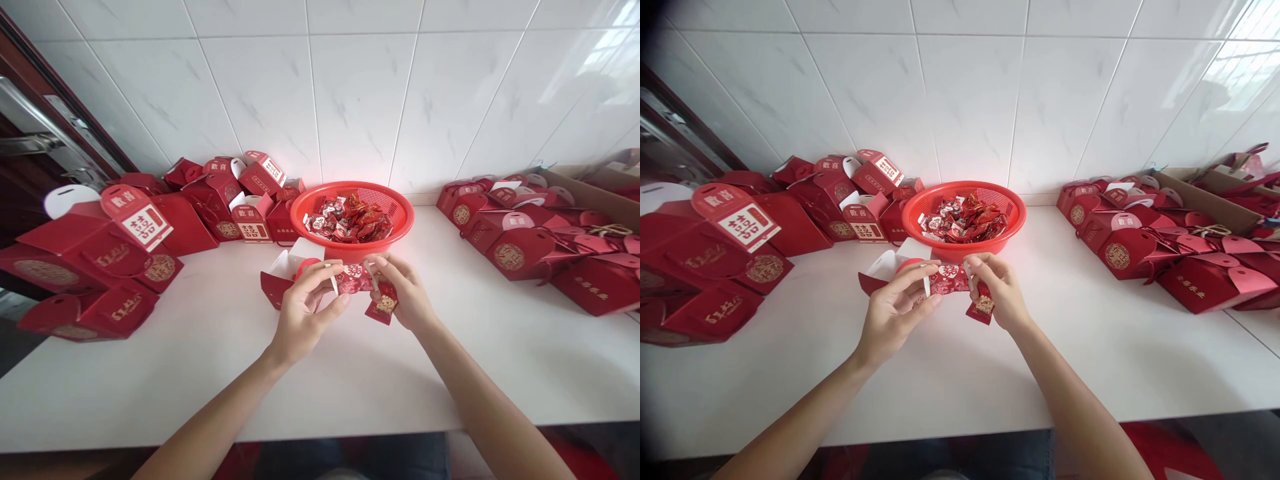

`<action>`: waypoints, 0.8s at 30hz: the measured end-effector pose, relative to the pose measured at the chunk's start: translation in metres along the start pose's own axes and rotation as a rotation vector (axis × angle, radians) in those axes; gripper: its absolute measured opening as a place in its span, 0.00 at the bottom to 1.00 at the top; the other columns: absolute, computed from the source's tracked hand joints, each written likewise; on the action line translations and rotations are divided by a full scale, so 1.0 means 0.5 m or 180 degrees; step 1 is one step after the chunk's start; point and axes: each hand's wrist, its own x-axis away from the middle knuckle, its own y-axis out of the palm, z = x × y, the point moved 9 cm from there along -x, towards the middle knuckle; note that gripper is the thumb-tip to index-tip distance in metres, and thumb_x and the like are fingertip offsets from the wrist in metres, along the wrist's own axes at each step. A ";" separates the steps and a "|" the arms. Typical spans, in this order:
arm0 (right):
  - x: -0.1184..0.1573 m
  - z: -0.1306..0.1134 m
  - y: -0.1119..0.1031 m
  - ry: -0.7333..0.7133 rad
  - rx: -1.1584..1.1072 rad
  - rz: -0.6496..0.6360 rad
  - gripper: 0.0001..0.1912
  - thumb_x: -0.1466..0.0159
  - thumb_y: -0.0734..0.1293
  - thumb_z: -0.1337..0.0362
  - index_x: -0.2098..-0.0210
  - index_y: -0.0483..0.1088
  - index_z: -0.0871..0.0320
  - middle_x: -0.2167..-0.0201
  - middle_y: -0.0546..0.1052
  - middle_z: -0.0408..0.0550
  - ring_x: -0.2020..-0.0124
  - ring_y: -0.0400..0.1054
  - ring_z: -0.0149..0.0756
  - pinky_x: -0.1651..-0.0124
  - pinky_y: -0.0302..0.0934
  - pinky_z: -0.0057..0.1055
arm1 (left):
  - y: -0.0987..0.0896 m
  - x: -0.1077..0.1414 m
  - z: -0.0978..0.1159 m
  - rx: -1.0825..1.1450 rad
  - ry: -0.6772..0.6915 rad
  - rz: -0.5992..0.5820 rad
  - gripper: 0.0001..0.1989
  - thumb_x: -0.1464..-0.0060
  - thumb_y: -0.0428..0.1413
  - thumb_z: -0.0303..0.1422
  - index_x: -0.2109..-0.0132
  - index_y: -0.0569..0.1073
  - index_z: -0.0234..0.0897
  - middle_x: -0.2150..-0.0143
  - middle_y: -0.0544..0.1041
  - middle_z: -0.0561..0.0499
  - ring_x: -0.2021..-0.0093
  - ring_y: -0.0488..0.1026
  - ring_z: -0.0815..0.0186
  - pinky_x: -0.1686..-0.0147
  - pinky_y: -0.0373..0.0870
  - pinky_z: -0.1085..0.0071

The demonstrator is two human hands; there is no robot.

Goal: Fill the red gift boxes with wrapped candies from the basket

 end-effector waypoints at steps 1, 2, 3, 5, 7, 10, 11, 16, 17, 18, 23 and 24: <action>0.001 0.000 0.003 0.0001 0.0038 -0.0086 0.15 0.41 0.73 0.52 0.64 0.73 0.57 0.81 0.69 0.38 0.84 0.60 0.25 0.81 0.56 0.24 | 0.001 0.000 0.001 0.0001 0.0015 -0.0016 0.17 0.47 0.65 0.32 0.49 0.78 0.41 0.43 0.72 0.46 0.43 0.73 0.57 0.46 0.77 0.63; 0.002 0.002 0.007 0.0028 0.0065 -0.0169 0.15 0.42 0.74 0.53 0.63 0.73 0.57 0.81 0.69 0.37 0.84 0.60 0.25 0.81 0.55 0.23 | 0.001 0.001 0.002 -0.0006 0.0024 -0.0024 0.16 0.47 0.64 0.32 0.49 0.78 0.41 0.43 0.72 0.45 0.43 0.73 0.57 0.46 0.77 0.63; 0.003 0.005 0.010 0.0067 0.0077 -0.0235 0.16 0.43 0.75 0.54 0.62 0.72 0.57 0.80 0.69 0.37 0.83 0.60 0.25 0.82 0.54 0.23 | 0.001 0.001 0.003 -0.0022 0.0031 -0.0024 0.16 0.47 0.64 0.32 0.49 0.78 0.41 0.43 0.72 0.45 0.43 0.73 0.56 0.46 0.77 0.63; 0.005 0.009 0.014 0.0118 0.0081 -0.0313 0.17 0.44 0.76 0.54 0.61 0.72 0.56 0.77 0.72 0.39 0.82 0.61 0.25 0.82 0.54 0.22 | 0.000 0.001 0.003 -0.0051 0.0042 -0.0015 0.17 0.47 0.64 0.33 0.49 0.78 0.40 0.42 0.72 0.44 0.42 0.72 0.55 0.46 0.76 0.61; 0.006 0.010 0.015 0.0117 0.0071 -0.0325 0.18 0.44 0.76 0.54 0.60 0.71 0.56 0.75 0.72 0.40 0.81 0.62 0.25 0.81 0.55 0.23 | 0.001 0.001 0.004 -0.0022 0.0052 -0.0024 0.17 0.47 0.64 0.33 0.49 0.78 0.40 0.42 0.72 0.44 0.42 0.72 0.55 0.45 0.76 0.60; 0.006 0.009 0.015 0.0111 0.0011 -0.0347 0.17 0.43 0.76 0.55 0.60 0.71 0.56 0.76 0.72 0.39 0.81 0.62 0.26 0.80 0.56 0.23 | 0.002 0.001 0.006 0.0075 0.0069 -0.0048 0.17 0.47 0.64 0.32 0.49 0.78 0.41 0.42 0.73 0.45 0.42 0.73 0.54 0.45 0.75 0.59; 0.006 0.009 0.016 0.0116 -0.0023 -0.0366 0.17 0.43 0.76 0.55 0.61 0.71 0.56 0.76 0.72 0.39 0.81 0.62 0.25 0.80 0.55 0.23 | 0.002 0.001 0.007 0.0105 0.0079 -0.0053 0.17 0.47 0.64 0.31 0.49 0.78 0.41 0.42 0.73 0.45 0.42 0.72 0.54 0.45 0.75 0.60; 0.008 0.008 0.021 0.0125 -0.0132 -0.0409 0.16 0.43 0.76 0.56 0.62 0.70 0.56 0.78 0.71 0.37 0.83 0.61 0.24 0.81 0.54 0.23 | 0.001 0.003 0.011 0.0096 0.0082 -0.0051 0.18 0.46 0.64 0.30 0.48 0.78 0.42 0.42 0.73 0.45 0.42 0.73 0.55 0.45 0.76 0.60; 0.008 0.008 0.022 0.0128 -0.0131 -0.0403 0.16 0.44 0.76 0.56 0.62 0.70 0.56 0.78 0.71 0.37 0.83 0.61 0.24 0.81 0.54 0.23 | 0.001 0.003 0.011 0.0080 0.0071 -0.0048 0.18 0.46 0.64 0.30 0.48 0.78 0.41 0.42 0.72 0.45 0.43 0.73 0.54 0.46 0.76 0.60; 0.008 0.008 0.022 0.0133 -0.0130 -0.0394 0.17 0.44 0.76 0.55 0.62 0.70 0.56 0.77 0.72 0.38 0.83 0.61 0.24 0.81 0.54 0.23 | 0.001 0.004 0.011 0.0075 0.0058 -0.0050 0.18 0.47 0.64 0.31 0.48 0.78 0.41 0.42 0.72 0.44 0.43 0.74 0.54 0.46 0.76 0.59; 0.007 0.010 0.020 0.0152 -0.0163 -0.0380 0.18 0.45 0.77 0.55 0.61 0.70 0.56 0.77 0.72 0.38 0.82 0.62 0.25 0.81 0.55 0.23 | 0.001 0.006 0.007 0.0090 0.0016 -0.0075 0.19 0.48 0.65 0.32 0.48 0.77 0.41 0.42 0.73 0.44 0.45 0.75 0.55 0.47 0.77 0.58; 0.007 0.010 0.020 0.0146 -0.0172 -0.0384 0.18 0.45 0.77 0.55 0.61 0.70 0.56 0.77 0.72 0.38 0.82 0.62 0.25 0.81 0.56 0.23 | 0.000 0.006 0.006 0.0081 0.0002 -0.0073 0.19 0.48 0.65 0.33 0.48 0.77 0.41 0.41 0.73 0.44 0.45 0.75 0.55 0.47 0.77 0.58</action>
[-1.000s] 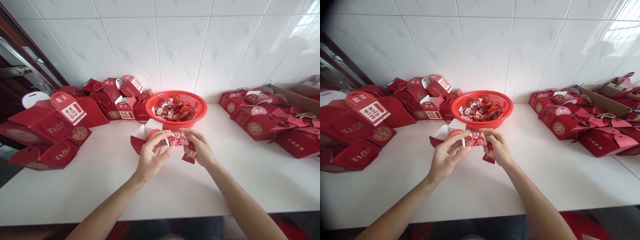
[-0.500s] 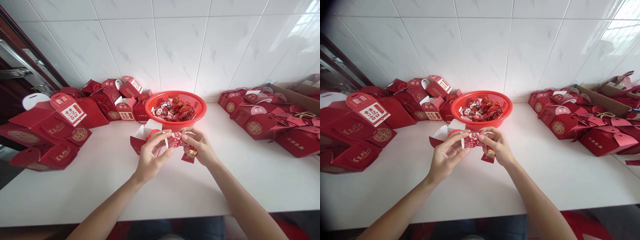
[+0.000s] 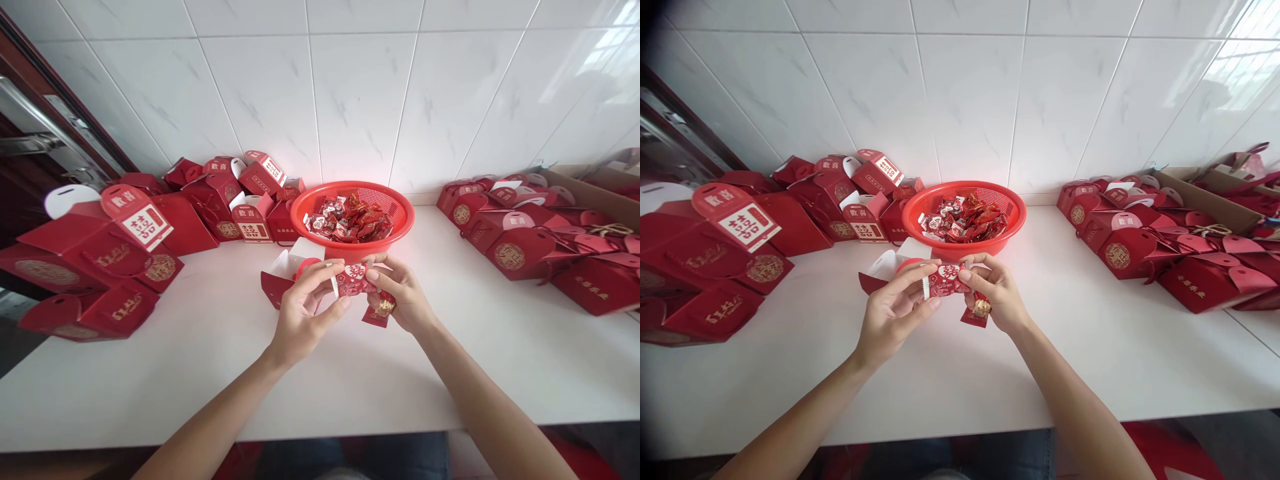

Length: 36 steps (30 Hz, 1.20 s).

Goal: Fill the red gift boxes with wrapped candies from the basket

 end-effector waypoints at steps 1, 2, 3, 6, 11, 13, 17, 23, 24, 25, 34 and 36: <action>0.000 0.000 0.000 -0.0001 -0.0004 -0.0002 0.18 0.45 0.77 0.55 0.61 0.70 0.56 0.77 0.73 0.38 0.83 0.62 0.25 0.81 0.56 0.23 | 0.000 0.000 -0.001 -0.0006 -0.0016 0.0001 0.19 0.48 0.65 0.33 0.48 0.77 0.41 0.41 0.73 0.43 0.45 0.75 0.55 0.47 0.77 0.58; 0.000 0.000 0.000 0.0002 -0.0005 0.0000 0.18 0.45 0.77 0.55 0.61 0.70 0.56 0.77 0.73 0.38 0.83 0.62 0.24 0.81 0.56 0.23 | 0.000 0.000 -0.002 -0.0004 -0.0031 -0.0002 0.19 0.48 0.65 0.33 0.47 0.77 0.41 0.41 0.73 0.43 0.45 0.75 0.54 0.46 0.77 0.58; 0.000 0.000 0.000 0.0009 -0.0004 0.0006 0.18 0.45 0.77 0.55 0.62 0.70 0.56 0.77 0.73 0.38 0.84 0.62 0.24 0.81 0.55 0.23 | 0.000 0.000 -0.003 0.0006 -0.0037 -0.0007 0.19 0.48 0.65 0.32 0.47 0.77 0.41 0.41 0.73 0.43 0.45 0.75 0.54 0.46 0.76 0.57; 0.001 -0.001 0.000 0.0029 -0.0020 0.0021 0.18 0.45 0.77 0.55 0.62 0.70 0.56 0.78 0.73 0.37 0.84 0.62 0.24 0.82 0.55 0.23 | 0.002 0.000 -0.002 0.0076 -0.0009 -0.0040 0.19 0.47 0.65 0.31 0.47 0.77 0.42 0.41 0.73 0.44 0.44 0.74 0.54 0.45 0.76 0.57; 0.001 -0.003 0.003 0.0059 -0.0078 0.0050 0.18 0.46 0.77 0.55 0.63 0.70 0.56 0.79 0.73 0.38 0.84 0.61 0.24 0.82 0.56 0.23 | 0.005 -0.001 -0.001 0.0064 0.0028 -0.0080 0.19 0.46 0.64 0.31 0.47 0.77 0.42 0.42 0.73 0.44 0.44 0.74 0.55 0.45 0.76 0.58; 0.002 -0.004 0.005 0.0078 -0.0098 0.0069 0.19 0.47 0.78 0.55 0.63 0.70 0.56 0.79 0.73 0.37 0.84 0.61 0.24 0.82 0.57 0.23 | 0.007 0.000 0.011 -0.0140 0.0204 -0.0104 0.19 0.46 0.64 0.31 0.46 0.77 0.43 0.41 0.72 0.44 0.43 0.73 0.55 0.47 0.77 0.59; 0.003 -0.008 0.007 0.0035 -0.0131 0.0036 0.18 0.46 0.77 0.55 0.62 0.71 0.56 0.79 0.72 0.37 0.84 0.62 0.24 0.82 0.56 0.23 | 0.006 0.008 0.066 -0.1167 0.0967 -0.0074 0.12 0.45 0.63 0.28 0.53 0.80 0.43 0.42 0.74 0.45 0.44 0.73 0.55 0.48 0.76 0.61; 0.001 -0.011 0.006 -0.0070 -0.0048 -0.0039 0.17 0.42 0.73 0.52 0.60 0.70 0.56 0.78 0.77 0.41 0.86 0.62 0.25 0.84 0.53 0.23 | -0.091 0.004 0.151 -0.1854 0.1750 0.1085 0.06 0.42 0.61 0.28 0.57 0.80 0.40 0.59 0.83 0.50 0.59 0.80 0.63 0.58 0.78 0.66; 0.000 -0.010 0.005 -0.0071 -0.0034 -0.0039 0.17 0.42 0.73 0.52 0.60 0.70 0.56 0.78 0.77 0.41 0.86 0.62 0.25 0.84 0.53 0.23 | -0.113 0.002 0.160 -0.1966 0.1814 0.1331 0.05 0.42 0.61 0.29 0.58 0.80 0.40 0.60 0.83 0.51 0.61 0.79 0.64 0.59 0.77 0.67; -0.001 -0.009 0.005 -0.0066 -0.0025 -0.0038 0.16 0.41 0.73 0.53 0.60 0.70 0.56 0.78 0.77 0.41 0.86 0.62 0.26 0.83 0.53 0.23 | -0.131 -0.001 0.166 -0.2102 0.1856 0.1525 0.05 0.42 0.62 0.30 0.58 0.81 0.39 0.62 0.83 0.51 0.63 0.79 0.65 0.60 0.77 0.68; 0.000 -0.004 0.003 -0.0015 -0.0022 0.0044 0.16 0.41 0.71 0.52 0.62 0.70 0.56 0.77 0.77 0.42 0.85 0.64 0.28 0.83 0.54 0.24 | -0.160 -0.050 0.121 -0.3408 0.1328 0.1359 0.09 0.43 0.61 0.35 0.58 0.82 0.37 0.67 0.82 0.49 0.65 0.77 0.61 0.56 0.72 0.62; -0.001 -0.004 0.001 -0.0022 -0.0066 0.0068 0.16 0.41 0.71 0.52 0.62 0.70 0.56 0.76 0.78 0.43 0.85 0.64 0.28 0.83 0.54 0.24 | -0.153 -0.052 0.121 -0.3520 0.1375 0.1281 0.09 0.42 0.60 0.35 0.56 0.81 0.36 0.65 0.83 0.48 0.62 0.77 0.59 0.54 0.72 0.61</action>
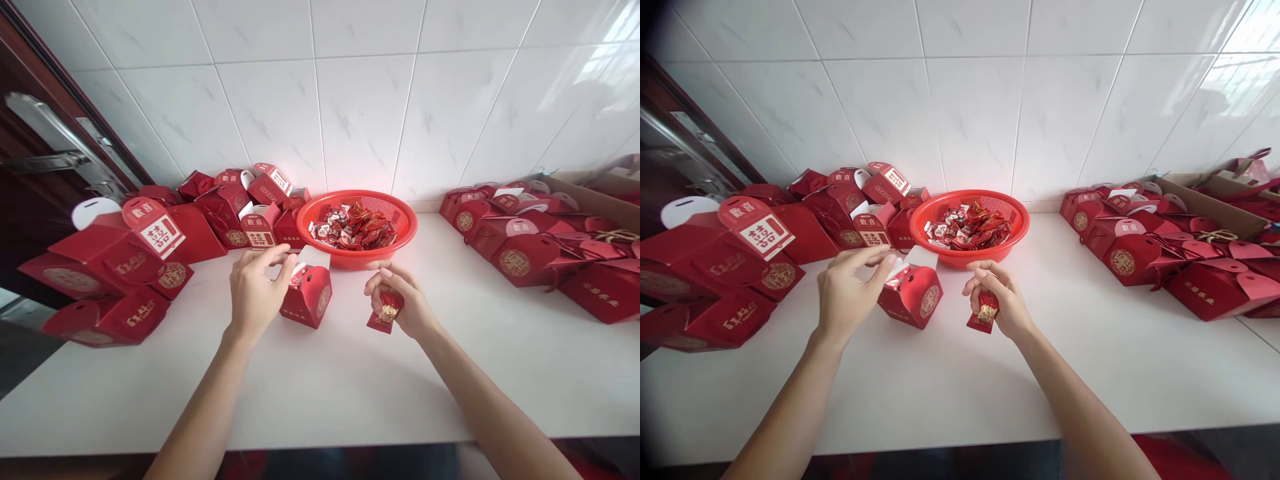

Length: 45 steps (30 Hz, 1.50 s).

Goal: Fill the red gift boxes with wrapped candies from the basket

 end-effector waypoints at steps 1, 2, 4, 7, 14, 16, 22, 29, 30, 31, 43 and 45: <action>-0.001 0.000 -0.002 -0.0006 -0.0028 0.0024 0.16 0.41 0.71 0.52 0.62 0.70 0.56 0.76 0.78 0.43 0.85 0.64 0.27 0.83 0.55 0.24 | -0.002 -0.001 0.006 0.0035 0.0068 0.0036 0.09 0.42 0.59 0.34 0.56 0.81 0.35 0.64 0.83 0.47 0.60 0.77 0.58 0.53 0.72 0.61; -0.001 0.000 -0.003 -0.0016 -0.0066 0.0055 0.15 0.41 0.71 0.53 0.62 0.70 0.56 0.76 0.78 0.42 0.84 0.64 0.27 0.83 0.55 0.24 | -0.006 -0.001 0.015 0.0144 0.0143 0.0092 0.09 0.41 0.59 0.33 0.57 0.80 0.35 0.62 0.83 0.46 0.59 0.77 0.59 0.53 0.72 0.62; -0.002 -0.001 -0.006 -0.0045 -0.0181 0.0118 0.15 0.42 0.72 0.54 0.62 0.71 0.56 0.76 0.77 0.41 0.84 0.64 0.26 0.81 0.57 0.24 | -0.011 0.005 0.042 0.0546 0.0302 0.0143 0.07 0.40 0.57 0.30 0.59 0.80 0.34 0.60 0.82 0.45 0.58 0.78 0.60 0.54 0.73 0.64; -0.003 -0.005 -0.009 -0.0124 -0.0432 0.0190 0.14 0.44 0.74 0.56 0.63 0.72 0.56 0.76 0.76 0.39 0.84 0.63 0.24 0.81 0.58 0.23 | 0.014 0.034 0.108 0.1094 0.0613 -0.0280 0.06 0.40 0.56 0.28 0.58 0.78 0.36 0.61 0.82 0.48 0.60 0.78 0.63 0.56 0.74 0.68; 0.002 -0.011 -0.016 -0.0164 -0.0836 0.0342 0.11 0.44 0.75 0.60 0.63 0.74 0.54 0.76 0.74 0.37 0.83 0.59 0.22 0.81 0.56 0.20 | 0.130 0.140 0.179 0.1885 0.0037 -0.1692 0.15 0.38 0.57 0.32 0.45 0.73 0.35 0.59 0.83 0.48 0.62 0.80 0.64 0.59 0.77 0.70; 0.003 -0.011 -0.013 -0.0160 -0.0856 0.0309 0.10 0.43 0.75 0.61 0.63 0.74 0.54 0.74 0.76 0.39 0.80 0.63 0.23 0.78 0.60 0.21 | 0.145 0.147 0.166 0.2229 -0.0376 -0.1824 0.13 0.38 0.56 0.31 0.47 0.75 0.37 0.60 0.83 0.50 0.62 0.81 0.65 0.58 0.78 0.71; 0.004 -0.007 0.011 -0.0126 -0.0567 -0.0027 0.13 0.41 0.72 0.55 0.59 0.76 0.54 0.60 0.80 0.48 0.61 0.74 0.37 0.60 0.70 0.34 | 0.143 0.129 0.115 0.2713 -0.1240 -0.1588 0.14 0.41 0.60 0.36 0.49 0.77 0.39 0.61 0.82 0.50 0.61 0.80 0.65 0.58 0.78 0.70; 0.004 -0.004 0.006 -0.0154 0.0050 0.0080 0.11 0.42 0.74 0.56 0.67 0.75 0.56 0.70 0.77 0.43 0.71 0.68 0.32 0.65 0.66 0.30 | 0.121 0.114 0.084 0.2740 -0.1337 -0.1175 0.15 0.42 0.60 0.38 0.49 0.77 0.39 0.64 0.77 0.51 0.64 0.77 0.66 0.63 0.76 0.72; 0.003 -0.005 0.006 -0.0186 0.0072 0.0064 0.11 0.43 0.75 0.56 0.68 0.75 0.56 0.71 0.76 0.43 0.73 0.67 0.30 0.68 0.65 0.29 | 0.119 0.113 0.082 0.2715 -0.1334 -0.1145 0.15 0.42 0.60 0.38 0.49 0.76 0.38 0.64 0.76 0.51 0.64 0.77 0.66 0.63 0.76 0.72; 0.003 -0.006 0.007 -0.0212 0.0077 0.0040 0.11 0.43 0.75 0.56 0.69 0.74 0.56 0.72 0.75 0.42 0.76 0.64 0.28 0.71 0.64 0.28 | 0.117 0.112 0.080 0.2703 -0.1329 -0.1126 0.16 0.42 0.60 0.38 0.49 0.76 0.38 0.64 0.77 0.51 0.63 0.77 0.65 0.63 0.77 0.71; 0.006 -0.010 0.013 -0.0098 -0.0067 -0.0071 0.11 0.43 0.76 0.56 0.70 0.74 0.56 0.75 0.77 0.40 0.84 0.62 0.25 0.80 0.60 0.26 | 0.123 0.109 0.089 0.3013 -0.1421 -0.1330 0.16 0.42 0.60 0.38 0.48 0.76 0.37 0.65 0.80 0.49 0.64 0.79 0.63 0.61 0.79 0.68; 0.005 -0.011 0.013 -0.0155 -0.0078 -0.0097 0.10 0.42 0.75 0.56 0.69 0.75 0.55 0.74 0.78 0.41 0.84 0.64 0.25 0.79 0.61 0.27 | 0.128 0.109 0.097 0.3068 -0.1384 -0.1494 0.15 0.40 0.58 0.39 0.49 0.78 0.37 0.69 0.80 0.50 0.67 0.79 0.64 0.64 0.79 0.68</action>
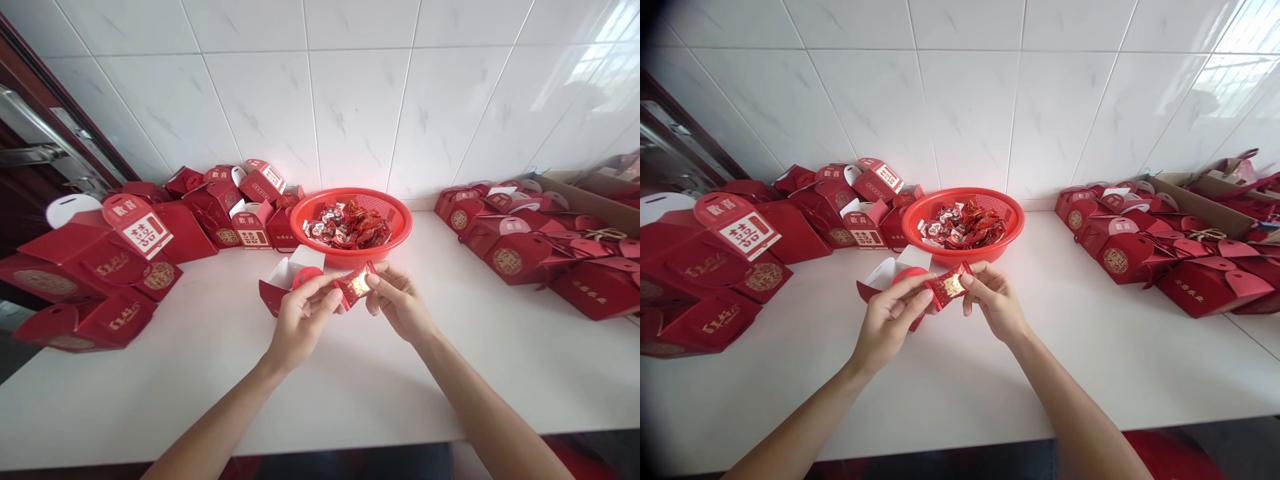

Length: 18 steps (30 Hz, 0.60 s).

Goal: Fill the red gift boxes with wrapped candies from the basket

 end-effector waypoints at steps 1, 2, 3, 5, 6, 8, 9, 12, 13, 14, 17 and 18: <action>0.000 -0.001 0.000 -0.0038 -0.0023 -0.0013 0.09 0.42 0.75 0.57 0.68 0.75 0.55 0.73 0.79 0.41 0.83 0.64 0.26 0.79 0.61 0.27 | 0.005 0.000 0.000 0.0005 -0.0023 -0.0092 0.15 0.39 0.57 0.39 0.49 0.78 0.37 0.71 0.79 0.51 0.70 0.78 0.65 0.66 0.79 0.68; 0.000 -0.002 0.000 -0.0078 -0.0058 -0.0029 0.07 0.42 0.75 0.58 0.68 0.76 0.54 0.72 0.79 0.42 0.82 0.65 0.27 0.77 0.62 0.28 | 0.009 0.000 0.000 0.0028 -0.0050 -0.0162 0.16 0.38 0.56 0.39 0.49 0.78 0.37 0.73 0.79 0.52 0.72 0.78 0.65 0.68 0.79 0.67; 0.000 -0.004 0.000 -0.0122 -0.0102 -0.0052 0.06 0.41 0.74 0.59 0.68 0.77 0.53 0.72 0.80 0.42 0.81 0.66 0.28 0.75 0.63 0.28 | 0.011 0.001 0.000 0.0076 -0.0073 -0.0205 0.16 0.38 0.56 0.39 0.48 0.78 0.37 0.72 0.79 0.51 0.72 0.79 0.64 0.68 0.80 0.66; 0.001 -0.011 0.001 -0.0213 -0.0169 -0.0115 0.02 0.41 0.74 0.62 0.67 0.78 0.52 0.70 0.81 0.42 0.76 0.70 0.30 0.68 0.66 0.31 | 0.011 0.001 0.005 0.0217 -0.0012 -0.0207 0.15 0.38 0.56 0.38 0.47 0.78 0.38 0.65 0.82 0.49 0.68 0.81 0.62 0.64 0.81 0.63; 0.002 -0.016 0.002 -0.0269 -0.0183 -0.0159 0.02 0.41 0.73 0.63 0.67 0.79 0.52 0.68 0.81 0.43 0.73 0.71 0.31 0.64 0.68 0.33 | 0.010 0.001 0.011 0.0263 0.0091 -0.0202 0.14 0.38 0.57 0.37 0.48 0.79 0.40 0.59 0.82 0.47 0.63 0.82 0.60 0.60 0.81 0.61; 0.004 -0.028 0.006 -0.0383 -0.0186 -0.0253 0.04 0.42 0.72 0.64 0.66 0.79 0.51 0.61 0.81 0.44 0.65 0.74 0.35 0.56 0.68 0.37 | 0.009 0.003 0.027 0.0295 0.0364 -0.0184 0.12 0.40 0.59 0.34 0.51 0.80 0.42 0.50 0.81 0.46 0.52 0.80 0.57 0.52 0.80 0.58; 0.005 -0.033 0.008 -0.0422 -0.0177 -0.0293 0.06 0.43 0.72 0.65 0.65 0.80 0.51 0.57 0.81 0.45 0.61 0.74 0.37 0.53 0.68 0.39 | 0.007 0.003 0.032 0.0290 0.0460 -0.0162 0.11 0.41 0.60 0.33 0.52 0.81 0.42 0.48 0.80 0.45 0.48 0.78 0.56 0.50 0.79 0.58; 0.007 -0.038 0.013 -0.0390 -0.0173 -0.0360 0.15 0.45 0.70 0.67 0.59 0.79 0.50 0.52 0.79 0.47 0.54 0.73 0.43 0.48 0.66 0.44 | -0.002 0.003 0.032 0.0223 0.0476 0.0031 0.08 0.45 0.63 0.32 0.57 0.82 0.40 0.47 0.78 0.44 0.48 0.77 0.55 0.56 0.82 0.61; 0.007 -0.037 0.013 -0.0352 -0.0177 -0.0362 0.18 0.46 0.69 0.68 0.56 0.78 0.50 0.51 0.79 0.47 0.53 0.73 0.43 0.48 0.65 0.44 | -0.005 0.004 0.030 0.0183 0.0466 0.0102 0.08 0.46 0.64 0.32 0.58 0.82 0.40 0.47 0.78 0.43 0.50 0.77 0.56 0.59 0.83 0.63; 0.007 -0.035 0.013 -0.0318 -0.0180 -0.0364 0.22 0.47 0.69 0.69 0.53 0.77 0.49 0.50 0.79 0.46 0.53 0.72 0.43 0.47 0.65 0.44 | -0.007 0.004 0.030 0.0136 0.0485 0.0150 0.08 0.46 0.64 0.32 0.58 0.81 0.40 0.47 0.77 0.44 0.50 0.78 0.57 0.61 0.83 0.64; 0.008 -0.030 0.013 -0.0262 -0.0116 -0.0356 0.27 0.46 0.69 0.70 0.47 0.73 0.46 0.50 0.78 0.45 0.55 0.72 0.41 0.48 0.65 0.43 | -0.009 0.008 0.036 0.0023 0.0680 0.0221 0.11 0.46 0.64 0.30 0.54 0.80 0.41 0.46 0.76 0.45 0.50 0.77 0.59 0.60 0.83 0.66; 0.008 -0.028 0.013 -0.0252 -0.0065 -0.0339 0.28 0.46 0.69 0.70 0.47 0.73 0.45 0.51 0.79 0.44 0.56 0.72 0.41 0.48 0.65 0.43 | -0.009 0.009 0.039 -0.0021 0.0751 0.0225 0.11 0.45 0.63 0.29 0.53 0.79 0.41 0.46 0.76 0.45 0.49 0.77 0.59 0.59 0.83 0.66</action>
